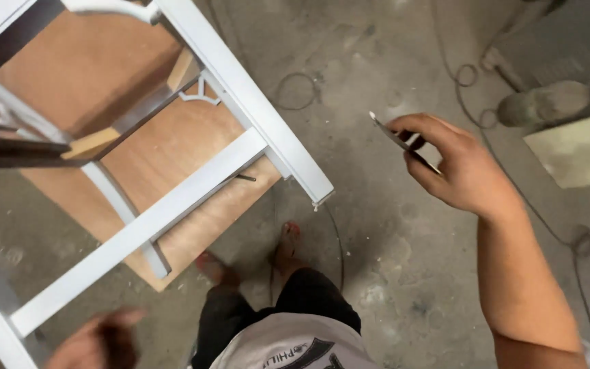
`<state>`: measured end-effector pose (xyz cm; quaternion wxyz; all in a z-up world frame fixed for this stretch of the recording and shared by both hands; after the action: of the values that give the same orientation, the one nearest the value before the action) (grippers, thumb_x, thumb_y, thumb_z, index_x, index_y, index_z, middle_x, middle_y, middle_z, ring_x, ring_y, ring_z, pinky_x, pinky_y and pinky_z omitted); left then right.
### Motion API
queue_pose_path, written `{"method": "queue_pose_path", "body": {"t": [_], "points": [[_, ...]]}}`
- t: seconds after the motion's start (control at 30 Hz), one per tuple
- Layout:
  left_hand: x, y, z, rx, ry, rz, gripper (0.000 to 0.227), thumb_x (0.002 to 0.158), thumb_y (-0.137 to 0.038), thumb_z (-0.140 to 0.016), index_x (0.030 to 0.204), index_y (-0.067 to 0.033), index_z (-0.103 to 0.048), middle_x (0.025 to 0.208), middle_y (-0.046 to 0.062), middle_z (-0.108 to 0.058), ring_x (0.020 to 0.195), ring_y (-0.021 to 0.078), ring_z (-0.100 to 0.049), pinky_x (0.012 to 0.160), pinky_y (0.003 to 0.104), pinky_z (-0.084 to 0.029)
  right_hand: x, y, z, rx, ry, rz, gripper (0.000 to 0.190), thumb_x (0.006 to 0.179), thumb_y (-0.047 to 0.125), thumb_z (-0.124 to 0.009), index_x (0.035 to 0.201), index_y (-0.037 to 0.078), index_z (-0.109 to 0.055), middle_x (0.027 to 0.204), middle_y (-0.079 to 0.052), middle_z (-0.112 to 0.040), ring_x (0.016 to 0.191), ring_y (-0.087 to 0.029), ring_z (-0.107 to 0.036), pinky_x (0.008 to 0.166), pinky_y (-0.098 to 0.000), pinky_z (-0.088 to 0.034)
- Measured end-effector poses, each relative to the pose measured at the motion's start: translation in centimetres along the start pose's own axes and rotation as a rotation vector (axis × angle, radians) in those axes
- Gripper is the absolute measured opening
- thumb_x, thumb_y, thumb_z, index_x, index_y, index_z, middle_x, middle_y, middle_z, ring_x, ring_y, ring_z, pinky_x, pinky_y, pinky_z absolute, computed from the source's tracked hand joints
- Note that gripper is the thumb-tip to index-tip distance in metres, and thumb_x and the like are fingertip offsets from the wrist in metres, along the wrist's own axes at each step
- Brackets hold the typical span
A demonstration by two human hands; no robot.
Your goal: Applying and smoothing putty into the joints of a chair frame using a putty knife to prepare it for finishing.
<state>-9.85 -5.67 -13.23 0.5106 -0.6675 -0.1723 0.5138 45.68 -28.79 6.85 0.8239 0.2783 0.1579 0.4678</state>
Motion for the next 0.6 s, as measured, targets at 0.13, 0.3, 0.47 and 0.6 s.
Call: {"method": "queue_pose_path", "body": {"t": [0.13,0.3,0.47,0.6], "points": [[0.2,-17.7,-21.1,0.572,0.284,-0.427,0.065,0.083,-0.039,-0.077,0.141,-0.0143,-0.062,0.054,-0.007,-0.041,0.050,0.0084,-0.035,0.049,0.024,-0.034,0.6,-2.2,0.1,0.058,0.039,0.087,0.047,0.086,-0.017,-0.055,0.130,0.000,-0.061,0.125,-0.016,-0.065,0.106,-0.027,-0.064,0.096,-0.0366,-0.056],[3.4,-19.4,-30.0,1.188,0.494,-0.488,0.097,0.091,-0.070,-0.056,0.164,-0.0257,-0.009,0.094,0.004,-0.071,0.053,0.0321,-0.068,0.041,0.047,-0.052,0.1,-5.6,-1.4,0.075,0.105,0.089,0.044,0.090,-0.013,-0.057,0.131,0.002,-0.061,0.129,-0.015,-0.065,0.108,-0.028,-0.065,0.087,-0.0359,-0.057],[3.8,-18.3,-31.9,1.304,0.568,-0.519,0.096,0.097,-0.066,-0.061,0.165,-0.0357,-0.002,0.083,0.004,-0.067,0.056,0.0342,-0.064,0.044,0.049,-0.053,-0.8,-7.3,-1.3,0.074,0.161,0.011,0.044,0.089,-0.013,-0.058,0.130,0.000,-0.062,0.129,-0.015,-0.065,0.104,-0.027,-0.065,0.090,-0.0374,-0.056],[2.7,-17.2,-32.1,1.302,0.638,-0.683,0.088,0.097,-0.062,-0.064,0.164,-0.0390,-0.011,0.092,0.005,-0.065,0.045,0.0345,-0.060,0.036,0.050,-0.051,-0.7,-7.2,-0.7,0.045,0.111,-0.021,0.041,0.090,-0.014,-0.059,0.128,0.001,-0.063,0.124,-0.013,-0.065,0.095,-0.024,-0.065,0.087,-0.0353,-0.053]]}}
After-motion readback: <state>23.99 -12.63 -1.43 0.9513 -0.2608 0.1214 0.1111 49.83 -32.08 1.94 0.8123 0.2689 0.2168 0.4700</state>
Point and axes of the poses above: each hand's wrist, its own x-axis towards the middle knuckle, its own z-axis out of the back of the hand, y = z × x, the point moved 1 cm from there along x, towards the middle knuckle
